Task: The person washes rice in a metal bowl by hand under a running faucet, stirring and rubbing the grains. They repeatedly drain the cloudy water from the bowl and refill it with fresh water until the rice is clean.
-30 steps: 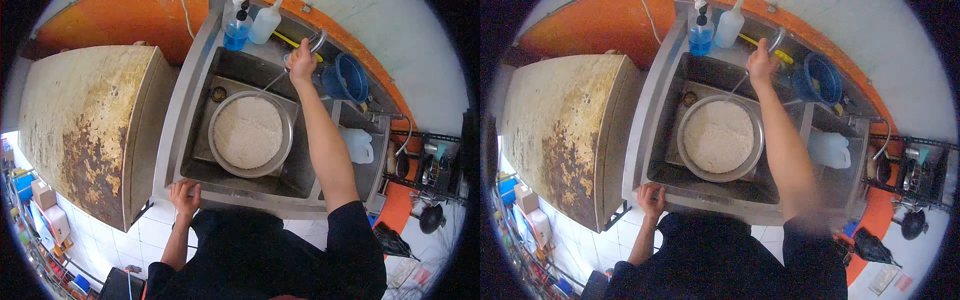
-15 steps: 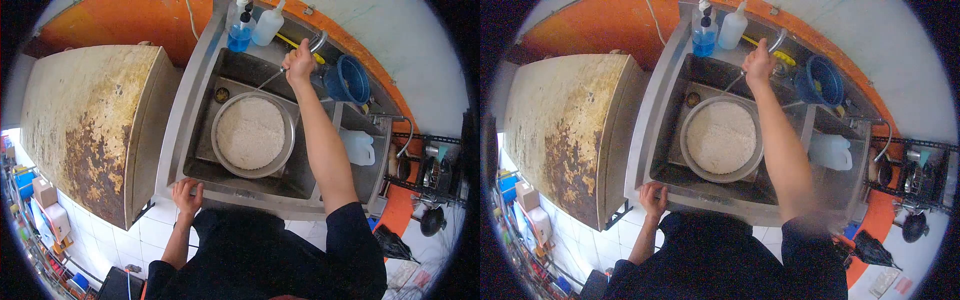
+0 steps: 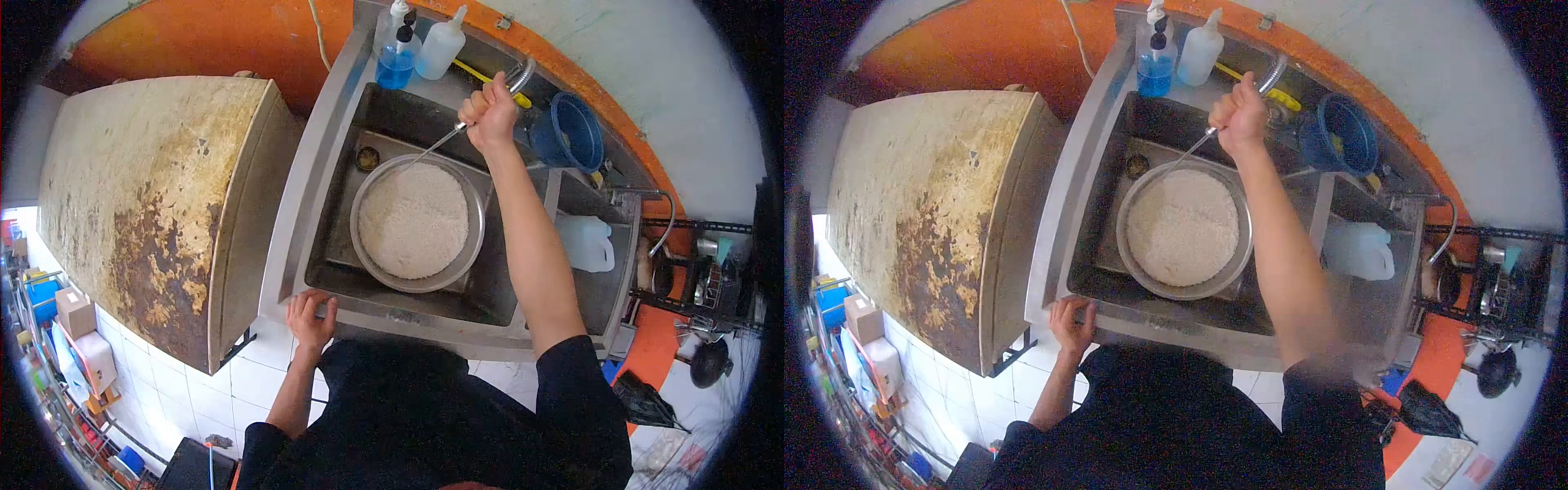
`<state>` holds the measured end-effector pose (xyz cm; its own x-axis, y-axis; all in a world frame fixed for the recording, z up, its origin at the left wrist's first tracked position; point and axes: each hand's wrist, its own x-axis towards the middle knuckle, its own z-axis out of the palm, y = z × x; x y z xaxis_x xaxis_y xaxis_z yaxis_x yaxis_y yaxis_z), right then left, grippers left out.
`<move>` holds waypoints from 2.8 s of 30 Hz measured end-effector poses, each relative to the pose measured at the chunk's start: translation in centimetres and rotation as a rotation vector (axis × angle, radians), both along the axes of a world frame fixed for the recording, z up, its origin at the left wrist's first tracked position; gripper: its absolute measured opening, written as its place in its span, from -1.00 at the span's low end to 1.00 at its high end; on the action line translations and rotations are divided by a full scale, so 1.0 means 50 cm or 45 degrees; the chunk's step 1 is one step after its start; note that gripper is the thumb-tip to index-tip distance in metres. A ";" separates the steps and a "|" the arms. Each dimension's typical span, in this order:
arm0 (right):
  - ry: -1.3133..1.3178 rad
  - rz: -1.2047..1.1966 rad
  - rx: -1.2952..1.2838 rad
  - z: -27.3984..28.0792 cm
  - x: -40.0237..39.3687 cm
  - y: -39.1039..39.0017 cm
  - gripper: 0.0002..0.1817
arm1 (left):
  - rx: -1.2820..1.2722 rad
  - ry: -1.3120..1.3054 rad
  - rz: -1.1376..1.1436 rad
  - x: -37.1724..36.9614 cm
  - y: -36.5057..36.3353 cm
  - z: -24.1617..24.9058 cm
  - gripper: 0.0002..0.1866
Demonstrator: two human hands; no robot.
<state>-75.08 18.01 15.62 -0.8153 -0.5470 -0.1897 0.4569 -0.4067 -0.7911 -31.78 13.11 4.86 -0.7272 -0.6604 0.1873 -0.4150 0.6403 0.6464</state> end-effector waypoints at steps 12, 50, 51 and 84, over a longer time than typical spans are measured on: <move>-0.147 0.341 -0.055 0.030 0.003 0.078 -0.45 | -0.026 0.055 -0.002 0.002 0.000 -0.001 -0.88; -0.190 0.480 -0.175 0.021 -0.010 0.118 -0.47 | -0.023 0.027 0.015 0.002 0.003 -0.005 -0.88; -0.189 0.477 -0.178 0.020 -0.010 0.116 -0.47 | -0.035 0.025 0.017 0.002 0.003 -0.004 -0.88; -0.218 0.746 0.168 0.048 -0.058 0.197 -0.48 | -0.045 0.043 0.002 0.000 0.001 -0.002 -0.88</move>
<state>-77.98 27.85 18.00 -0.3392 -0.8571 -0.3876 0.6994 0.0457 -0.7133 -31.78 13.18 4.78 -0.7191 -0.6540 0.2348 -0.3942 0.6622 0.6373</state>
